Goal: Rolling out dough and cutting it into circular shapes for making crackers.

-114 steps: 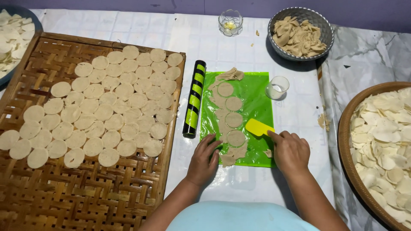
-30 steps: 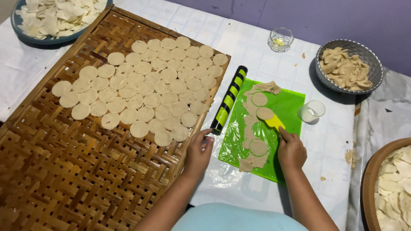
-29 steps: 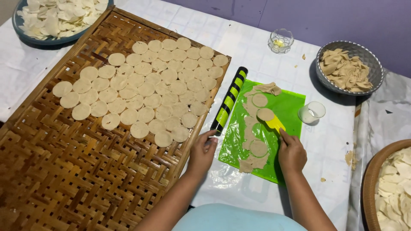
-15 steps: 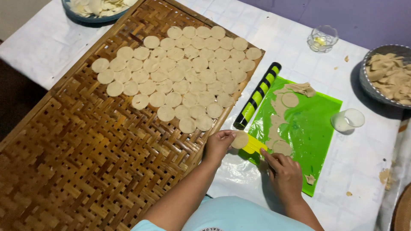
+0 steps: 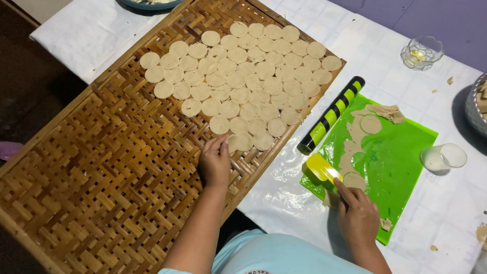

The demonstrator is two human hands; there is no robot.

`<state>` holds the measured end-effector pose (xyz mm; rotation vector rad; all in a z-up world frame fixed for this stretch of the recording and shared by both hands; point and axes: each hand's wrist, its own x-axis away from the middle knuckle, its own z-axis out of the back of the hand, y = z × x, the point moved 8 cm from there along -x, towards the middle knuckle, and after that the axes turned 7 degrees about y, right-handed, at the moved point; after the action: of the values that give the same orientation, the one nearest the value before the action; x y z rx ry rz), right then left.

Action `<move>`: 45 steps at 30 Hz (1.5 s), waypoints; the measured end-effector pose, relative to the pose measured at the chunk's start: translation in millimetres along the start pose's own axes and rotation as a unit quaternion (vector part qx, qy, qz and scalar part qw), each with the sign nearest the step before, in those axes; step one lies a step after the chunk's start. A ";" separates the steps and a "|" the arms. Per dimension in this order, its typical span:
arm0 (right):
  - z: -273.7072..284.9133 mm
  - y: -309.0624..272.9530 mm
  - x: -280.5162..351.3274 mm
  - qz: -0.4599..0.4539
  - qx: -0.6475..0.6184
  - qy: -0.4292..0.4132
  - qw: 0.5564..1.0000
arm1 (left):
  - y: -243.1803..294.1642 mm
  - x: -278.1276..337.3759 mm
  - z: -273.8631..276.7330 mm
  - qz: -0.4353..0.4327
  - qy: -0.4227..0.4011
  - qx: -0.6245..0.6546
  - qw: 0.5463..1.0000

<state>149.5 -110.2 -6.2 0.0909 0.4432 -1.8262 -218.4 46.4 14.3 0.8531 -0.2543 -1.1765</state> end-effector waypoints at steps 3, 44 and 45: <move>-4.9 14.0 2.9 -0.007 0.010 0.012 1.000 | -11.2 -11.3 -1.3 -0.022 0.051 0.003 0.998; -5.2 35.7 -34.3 -0.016 -0.204 0.075 0.976 | 83.4 107.6 -141.5 0.274 -0.374 0.438 0.770; -3.9 16.4 -26.7 0.047 -0.161 0.063 0.984 | 87.6 109.3 -137.4 0.331 -0.409 0.417 0.742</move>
<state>172.4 -88.4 -6.3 0.0040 0.8055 -1.6408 -32.5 22.5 -43.3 0.8145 -1.7781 -0.6327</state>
